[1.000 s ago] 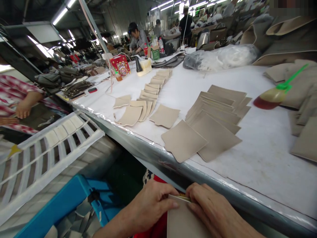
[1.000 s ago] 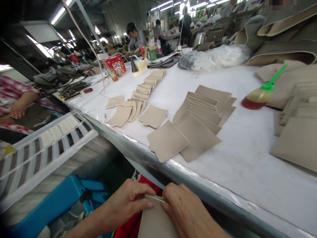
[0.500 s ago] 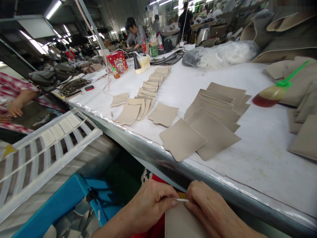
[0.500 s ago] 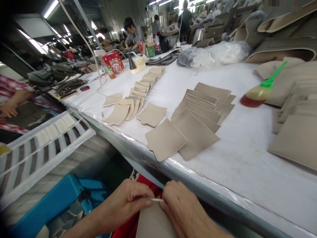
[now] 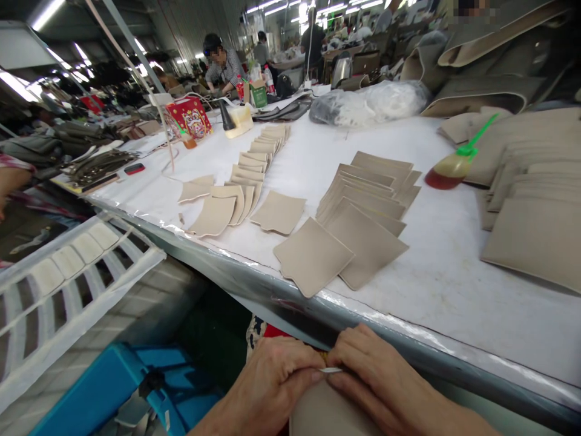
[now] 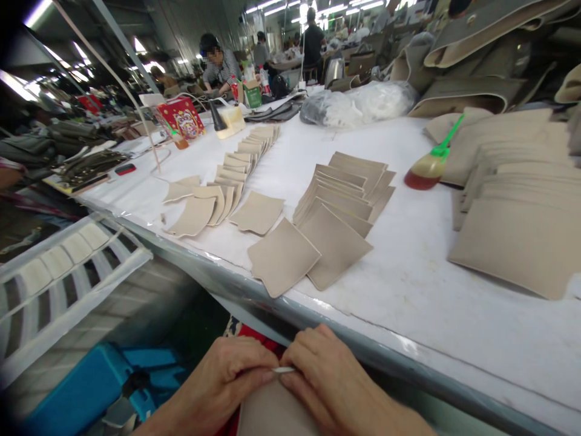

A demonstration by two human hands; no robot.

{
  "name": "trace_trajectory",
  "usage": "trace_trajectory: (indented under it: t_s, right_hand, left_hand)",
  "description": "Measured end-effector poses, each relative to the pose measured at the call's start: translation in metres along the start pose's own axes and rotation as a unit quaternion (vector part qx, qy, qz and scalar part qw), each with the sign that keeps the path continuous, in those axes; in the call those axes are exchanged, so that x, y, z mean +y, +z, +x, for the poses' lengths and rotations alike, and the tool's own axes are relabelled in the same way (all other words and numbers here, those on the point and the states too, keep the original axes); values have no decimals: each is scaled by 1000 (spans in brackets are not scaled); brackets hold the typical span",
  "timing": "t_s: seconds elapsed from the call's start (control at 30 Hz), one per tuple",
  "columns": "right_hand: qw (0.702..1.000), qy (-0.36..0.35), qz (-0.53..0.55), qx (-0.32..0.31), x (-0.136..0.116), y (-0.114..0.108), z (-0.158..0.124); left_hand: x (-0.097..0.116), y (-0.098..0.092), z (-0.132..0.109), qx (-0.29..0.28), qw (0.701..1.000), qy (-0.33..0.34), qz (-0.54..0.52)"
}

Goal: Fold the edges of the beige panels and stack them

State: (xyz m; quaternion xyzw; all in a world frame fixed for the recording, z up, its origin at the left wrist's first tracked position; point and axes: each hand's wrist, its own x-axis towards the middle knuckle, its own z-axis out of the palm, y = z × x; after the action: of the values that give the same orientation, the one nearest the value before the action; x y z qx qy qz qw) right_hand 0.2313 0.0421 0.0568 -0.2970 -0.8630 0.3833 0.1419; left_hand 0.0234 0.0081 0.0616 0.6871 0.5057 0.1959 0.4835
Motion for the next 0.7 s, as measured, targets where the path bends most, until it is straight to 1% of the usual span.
trace_trajectory:
  t_s: [0.1, 0.2, 0.33, 0.4, 0.47, 0.53, 0.63, 0.7]
  right_hand:
    - [1000, 4, 6, -2, 0, -4, -1]
    - [1000, -1, 2, -2, 5, -8, -6]
    - [998, -7, -55, -23, 16, -12, -14]
    - [995, -15, -93, -33, 20, -12, -17]
    - [990, -29, -129, -38, 21, -11, -17]
    - [987, -37, -151, -37, 21, -10, -16]
    - [987, -35, -155, -34, 19, -10, -16]
    - [990, -13, -132, -36, 19, -11, -19]
  left_hand:
    - [0, 0, 1, -2, 1000, 1, 4]
    - [-3, 1, 1, -1, 1000, -15, -12]
    - [-9, 0, -1, 7, 998, -54, -42]
    - [-11, -2, -2, 3, 997, -70, -45]
    - [-10, -4, 0, -10, 997, -79, -23]
    - [-6, -5, 3, -24, 997, -75, 21]
    - [1, -3, 10, -48, 995, -45, 72]
    - [4, 1, 13, -61, 994, -40, 75]
